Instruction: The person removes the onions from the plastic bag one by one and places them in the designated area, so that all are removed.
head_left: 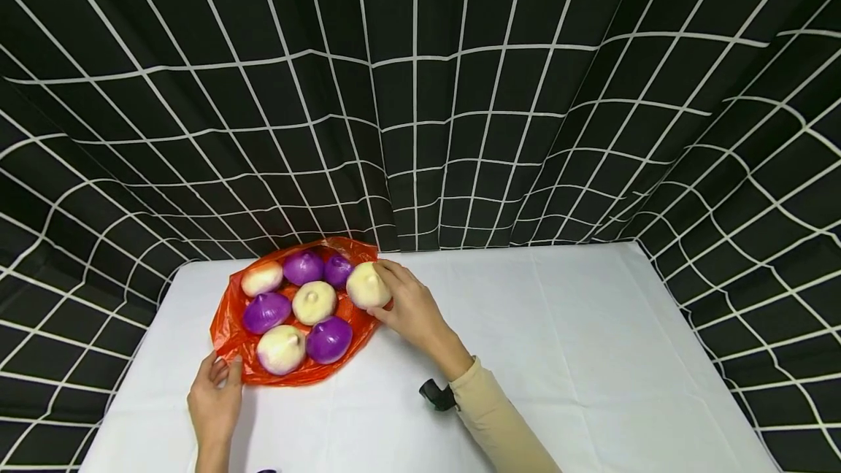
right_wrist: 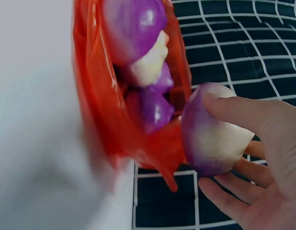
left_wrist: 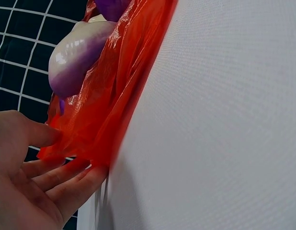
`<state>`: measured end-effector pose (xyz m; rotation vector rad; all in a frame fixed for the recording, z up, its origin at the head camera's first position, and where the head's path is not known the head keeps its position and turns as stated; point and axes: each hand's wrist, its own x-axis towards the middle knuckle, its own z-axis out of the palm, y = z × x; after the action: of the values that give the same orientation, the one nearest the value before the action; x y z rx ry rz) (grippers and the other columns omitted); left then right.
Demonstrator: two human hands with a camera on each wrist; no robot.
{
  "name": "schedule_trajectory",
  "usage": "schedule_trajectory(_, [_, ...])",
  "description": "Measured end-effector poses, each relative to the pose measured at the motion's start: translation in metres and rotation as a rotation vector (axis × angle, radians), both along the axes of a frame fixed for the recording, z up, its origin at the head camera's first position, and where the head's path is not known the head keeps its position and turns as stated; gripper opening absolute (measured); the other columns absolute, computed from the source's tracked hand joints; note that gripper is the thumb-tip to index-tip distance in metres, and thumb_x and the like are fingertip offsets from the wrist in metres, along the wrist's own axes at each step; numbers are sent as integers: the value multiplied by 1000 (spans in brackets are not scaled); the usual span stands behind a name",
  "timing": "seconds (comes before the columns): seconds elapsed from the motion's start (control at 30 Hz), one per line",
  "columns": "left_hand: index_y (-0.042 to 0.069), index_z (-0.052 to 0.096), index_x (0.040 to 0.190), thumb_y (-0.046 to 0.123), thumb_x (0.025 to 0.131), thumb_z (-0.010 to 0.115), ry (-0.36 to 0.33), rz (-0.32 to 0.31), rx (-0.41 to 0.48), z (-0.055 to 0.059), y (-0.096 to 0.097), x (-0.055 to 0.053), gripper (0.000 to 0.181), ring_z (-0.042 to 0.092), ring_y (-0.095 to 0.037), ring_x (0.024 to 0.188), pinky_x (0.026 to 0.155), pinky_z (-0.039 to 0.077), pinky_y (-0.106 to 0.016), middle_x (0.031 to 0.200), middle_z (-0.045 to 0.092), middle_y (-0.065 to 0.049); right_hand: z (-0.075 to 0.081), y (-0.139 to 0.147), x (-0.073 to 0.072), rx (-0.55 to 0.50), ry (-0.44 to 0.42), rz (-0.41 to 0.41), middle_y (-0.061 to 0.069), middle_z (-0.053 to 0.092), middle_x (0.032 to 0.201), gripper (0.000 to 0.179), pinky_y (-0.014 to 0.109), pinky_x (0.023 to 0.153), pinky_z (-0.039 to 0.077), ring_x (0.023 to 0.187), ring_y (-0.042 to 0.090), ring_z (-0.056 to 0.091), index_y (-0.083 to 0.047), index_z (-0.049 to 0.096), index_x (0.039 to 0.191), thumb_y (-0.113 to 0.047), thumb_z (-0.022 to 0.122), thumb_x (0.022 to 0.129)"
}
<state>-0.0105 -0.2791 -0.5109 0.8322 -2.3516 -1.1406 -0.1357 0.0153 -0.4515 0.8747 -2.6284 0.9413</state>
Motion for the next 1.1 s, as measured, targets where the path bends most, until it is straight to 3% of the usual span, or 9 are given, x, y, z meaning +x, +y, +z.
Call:
schedule_trajectory(0.3, [-11, 61, 117, 16, 96, 59, -25, 7, 3, 0, -2, 0, 35, 34, 28, 70, 64, 32, 3, 111, 64, -34, 0, 17, -9, -44, 19, -67, 15, 54, 138, 70, 43, 101, 45, 127, 29, 52, 1, 55, 135, -18, 86, 75])
schedule_trajectory(0.7, [-12, 59, 120, 15, 96, 58, -14, 10, 43, -1, -3, 0, 36, 35, 32, 66, 59, 35, 2, 111, 63, -35, -8, 41, -24, -146, -19, -211, 16, 53, 138, 72, 43, 104, 42, 127, 31, 51, 5, 54, 134, -13, 87, 73])
schedule_trajectory(0.87, [-13, 58, 122, 18, 97, 58, -27, 10, 52, -1, -4, 1, 39, 38, 27, 68, 59, 36, 1, 112, 63, -35, -16, 52, -32, -143, -23, -292, 18, 54, 137, 72, 45, 104, 41, 126, 33, 52, 6, 54, 134, -14, 87, 73])
schedule_trajectory(1.1, [-11, 59, 120, 18, 97, 57, -46, 13, 63, -2, -3, 1, 37, 35, 30, 67, 60, 35, 2, 113, 63, -35, -32, 61, -41, -146, -26, -316, 21, 54, 136, 72, 47, 104, 41, 125, 37, 52, 9, 54, 132, -14, 87, 72])
